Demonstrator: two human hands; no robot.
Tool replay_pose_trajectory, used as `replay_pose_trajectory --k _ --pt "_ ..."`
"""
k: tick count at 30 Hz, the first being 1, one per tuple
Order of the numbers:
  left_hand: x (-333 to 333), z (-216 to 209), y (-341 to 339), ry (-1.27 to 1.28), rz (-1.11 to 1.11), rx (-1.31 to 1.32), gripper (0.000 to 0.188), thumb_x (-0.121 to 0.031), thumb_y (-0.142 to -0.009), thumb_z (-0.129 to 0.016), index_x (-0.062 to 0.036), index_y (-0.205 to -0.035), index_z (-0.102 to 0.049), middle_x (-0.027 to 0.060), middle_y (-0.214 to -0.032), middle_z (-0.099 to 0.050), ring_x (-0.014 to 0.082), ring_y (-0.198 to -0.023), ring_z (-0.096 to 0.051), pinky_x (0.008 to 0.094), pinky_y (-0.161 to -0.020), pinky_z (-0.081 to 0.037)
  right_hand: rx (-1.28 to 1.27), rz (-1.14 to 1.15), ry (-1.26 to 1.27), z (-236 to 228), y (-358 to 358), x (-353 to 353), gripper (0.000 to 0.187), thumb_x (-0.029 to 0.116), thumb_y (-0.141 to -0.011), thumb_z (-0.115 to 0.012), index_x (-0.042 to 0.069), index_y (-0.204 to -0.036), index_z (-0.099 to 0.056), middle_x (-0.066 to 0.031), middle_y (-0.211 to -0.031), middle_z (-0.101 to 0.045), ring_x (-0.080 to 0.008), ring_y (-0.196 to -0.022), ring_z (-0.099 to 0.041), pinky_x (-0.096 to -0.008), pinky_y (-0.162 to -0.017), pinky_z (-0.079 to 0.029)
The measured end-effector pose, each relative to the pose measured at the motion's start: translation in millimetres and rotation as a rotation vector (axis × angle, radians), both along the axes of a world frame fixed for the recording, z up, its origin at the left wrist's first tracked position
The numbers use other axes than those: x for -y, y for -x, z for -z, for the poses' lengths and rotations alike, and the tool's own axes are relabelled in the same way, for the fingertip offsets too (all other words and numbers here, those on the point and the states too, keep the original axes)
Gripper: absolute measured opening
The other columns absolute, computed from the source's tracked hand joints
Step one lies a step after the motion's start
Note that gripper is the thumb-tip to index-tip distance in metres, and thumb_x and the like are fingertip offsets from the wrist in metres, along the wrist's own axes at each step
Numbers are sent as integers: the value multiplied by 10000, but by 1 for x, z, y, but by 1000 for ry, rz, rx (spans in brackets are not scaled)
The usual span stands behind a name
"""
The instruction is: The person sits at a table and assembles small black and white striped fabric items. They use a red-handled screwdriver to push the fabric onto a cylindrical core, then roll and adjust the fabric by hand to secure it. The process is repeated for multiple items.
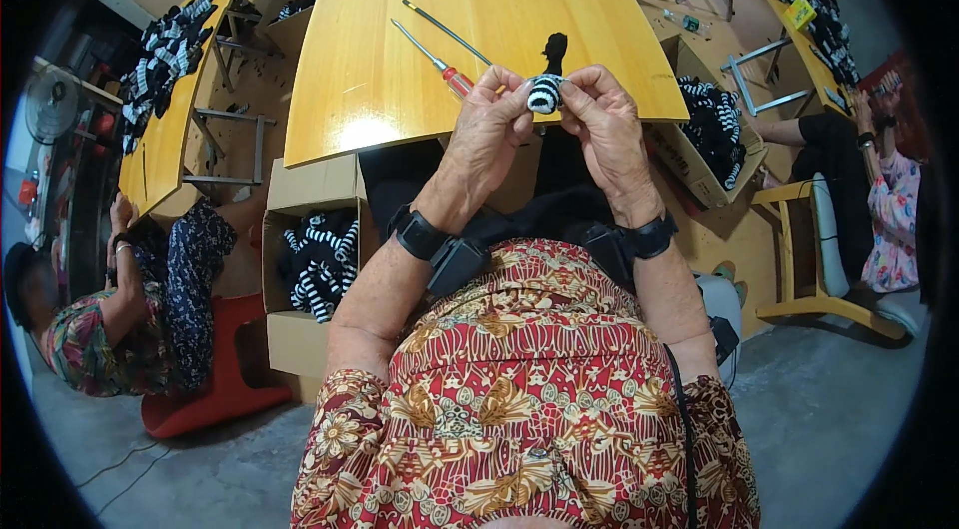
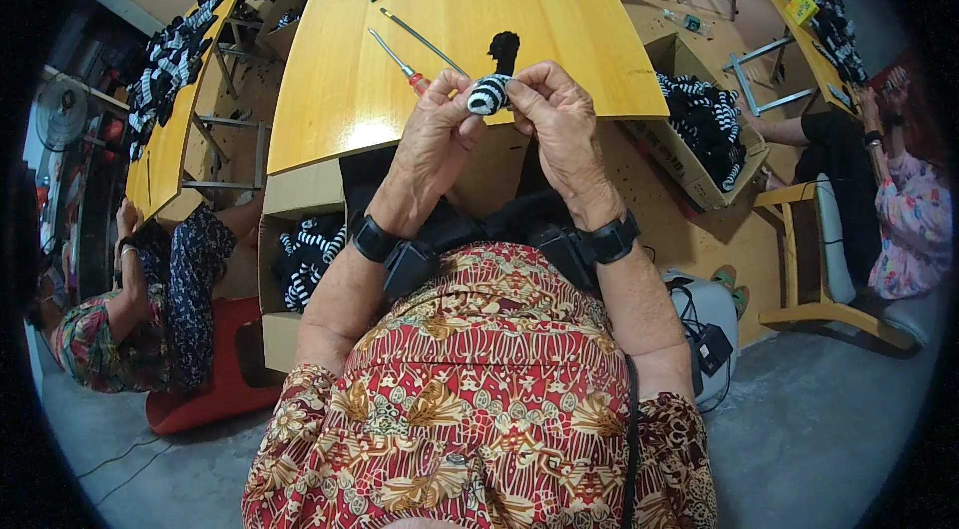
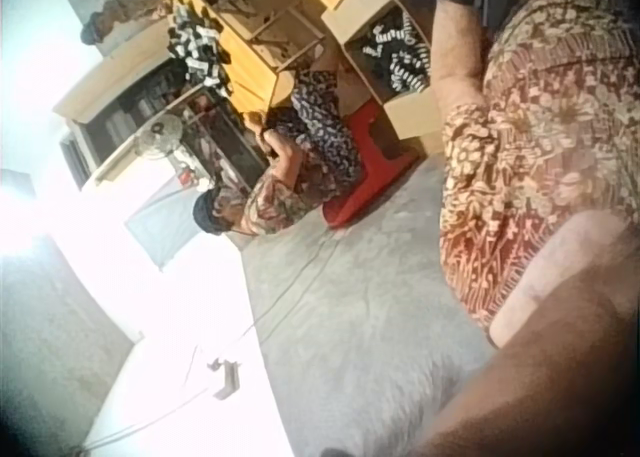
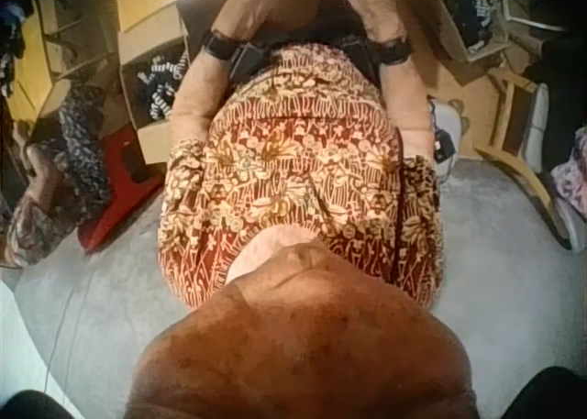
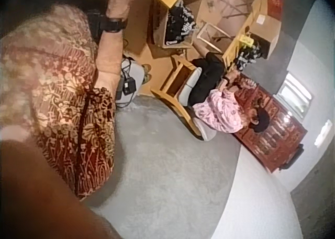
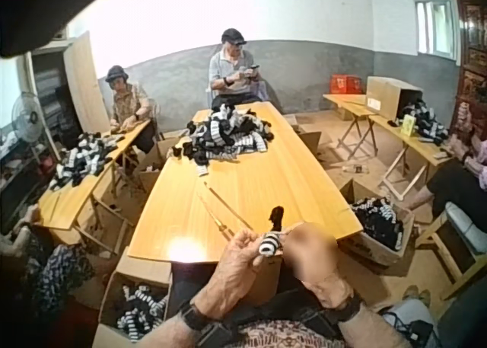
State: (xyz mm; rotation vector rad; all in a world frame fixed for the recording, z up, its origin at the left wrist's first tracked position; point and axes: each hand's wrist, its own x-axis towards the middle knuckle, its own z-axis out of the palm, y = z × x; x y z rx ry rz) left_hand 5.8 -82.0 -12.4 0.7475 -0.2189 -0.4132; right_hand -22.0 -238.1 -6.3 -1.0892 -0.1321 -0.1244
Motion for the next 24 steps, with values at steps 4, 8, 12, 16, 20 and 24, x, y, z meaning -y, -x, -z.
replay_pose_trajectory --k 4,8,12,16,20,24 --pt "2 3 3 148 122 -28 69 -90 -936 -579 -86 -967 -518 -17 -780 -553 25 -532 -409 159 -476 -329 -124 -70 -167 9 -5 3 34 47 -896 -602 69 -921 -606 28 -753 -585 -43 -626 -515 -182 -556 -418" --pt "2 -11 17 136 257 19 75 -105 -937 -586 -82 -963 -520 -34 -742 -524 17 -530 -381 157 -465 -296 -106 -83 -215 8 -3 4 45 44 -899 -592 73 -931 -606 21 -812 -614 -43 -667 -558 -179 -576 -450" --pt "-3 -27 24 -92 106 111 87 -120 -927 -607 -85 -942 -529 -45 -740 -512 13 -542 -378 153 -467 -291 -77 -64 -146 -4 7 -2 61 78 -891 -626 64 -945 -601 21 -832 -622 -39 -692 -568 -179 -580 -448" --pt "-8 -16 11 -179 -24 150 103 -122 -912 -625 -96 -932 -527 -40 -775 -533 17 -555 -391 144 -474 -304 -82 -186 -89 -6 8 1 141 100 -872 -668 49 -979 -592 15 -831 -599 -44 -668 -500 -190 -596 -418" --pt "-6 -13 8 -194 -90 141 147 -138 -904 -643 -81 -905 -507 -14 -736 -558 29 -548 -463 161 -471 -355 -186 -218 -76 -2 9 2 166 97 -866 -676 45 -999 -593 13 -820 -585 -53 -686 -504 -198 -609 -418" --pt "-7 -10 7 -222 -148 194 116 -114 -910 -620 -93 -923 -507 -22 -753 -555 24 -544 -456 157 -473 -345 -221 -263 18 2 8 2 115 134 -884 -659 60 -955 -605 17 -786 -581 -53 -668 -505 -192 -586 -404"
